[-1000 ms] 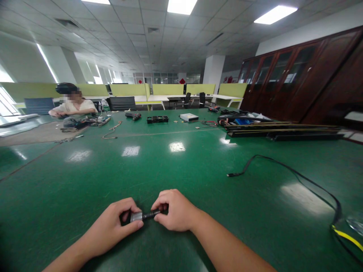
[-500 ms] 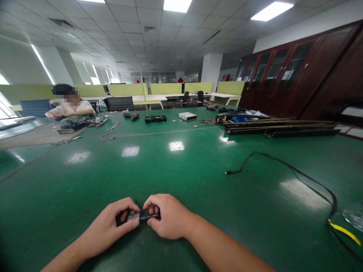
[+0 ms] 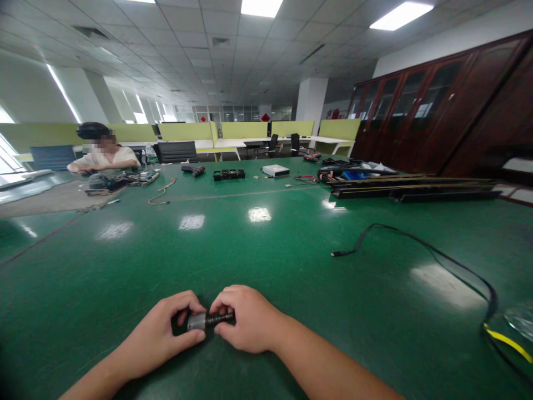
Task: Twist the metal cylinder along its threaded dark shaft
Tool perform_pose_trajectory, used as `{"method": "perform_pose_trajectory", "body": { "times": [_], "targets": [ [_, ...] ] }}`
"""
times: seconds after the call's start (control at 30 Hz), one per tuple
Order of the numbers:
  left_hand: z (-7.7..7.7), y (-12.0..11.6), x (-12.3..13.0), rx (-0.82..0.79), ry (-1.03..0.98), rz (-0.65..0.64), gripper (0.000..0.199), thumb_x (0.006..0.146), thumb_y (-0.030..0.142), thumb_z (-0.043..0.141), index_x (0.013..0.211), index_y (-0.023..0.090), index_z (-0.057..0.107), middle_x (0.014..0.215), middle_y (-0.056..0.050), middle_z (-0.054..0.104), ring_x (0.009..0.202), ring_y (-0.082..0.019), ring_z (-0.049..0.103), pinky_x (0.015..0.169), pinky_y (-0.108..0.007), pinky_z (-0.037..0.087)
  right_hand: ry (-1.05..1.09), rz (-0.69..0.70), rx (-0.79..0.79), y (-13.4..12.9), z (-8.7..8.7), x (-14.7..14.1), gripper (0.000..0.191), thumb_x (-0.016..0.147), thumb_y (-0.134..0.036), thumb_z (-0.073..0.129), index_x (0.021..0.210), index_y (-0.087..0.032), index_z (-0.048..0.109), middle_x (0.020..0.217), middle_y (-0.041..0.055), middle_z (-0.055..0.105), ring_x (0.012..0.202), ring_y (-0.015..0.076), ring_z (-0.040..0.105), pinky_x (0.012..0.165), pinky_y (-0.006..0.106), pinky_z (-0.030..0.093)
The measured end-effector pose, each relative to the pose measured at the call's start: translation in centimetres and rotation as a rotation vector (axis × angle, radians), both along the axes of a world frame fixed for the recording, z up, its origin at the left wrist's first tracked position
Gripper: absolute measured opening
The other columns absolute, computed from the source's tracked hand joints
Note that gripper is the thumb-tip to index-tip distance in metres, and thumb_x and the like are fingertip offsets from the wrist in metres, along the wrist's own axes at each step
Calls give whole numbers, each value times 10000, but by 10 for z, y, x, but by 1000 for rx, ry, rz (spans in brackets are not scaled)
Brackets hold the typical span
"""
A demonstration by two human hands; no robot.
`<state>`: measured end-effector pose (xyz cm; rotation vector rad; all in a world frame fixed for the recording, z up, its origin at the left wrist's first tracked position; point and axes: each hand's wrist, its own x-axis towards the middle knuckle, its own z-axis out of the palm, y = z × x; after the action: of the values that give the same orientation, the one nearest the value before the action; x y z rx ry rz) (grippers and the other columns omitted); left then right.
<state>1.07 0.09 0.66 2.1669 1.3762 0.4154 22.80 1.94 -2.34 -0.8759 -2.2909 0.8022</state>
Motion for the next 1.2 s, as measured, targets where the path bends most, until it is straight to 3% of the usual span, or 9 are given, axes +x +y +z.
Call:
{"method": "perform_pose_trajectory", "body": {
  "times": [0.33,1.2],
  "targets": [
    [-3,-1,-2,9,19,-4,158,781,339,673,868,208,659,770,20,588,727,-162,531,657,-245,367,-51,38,78,2,-4,0,240,777,-233,705,1016,-207,710,845,23,650,819,179,584,769,286,431],
    [-2,-2,-1,0,23,0,152,779,326,684,878,213,662,789,20,585,745,-167,526,673,-249,362,29,-14,11,1,-3,-1,170,700,-157,726,852,-194,660,732,-29,576,696,123,536,661,228,390]
  ]
}}
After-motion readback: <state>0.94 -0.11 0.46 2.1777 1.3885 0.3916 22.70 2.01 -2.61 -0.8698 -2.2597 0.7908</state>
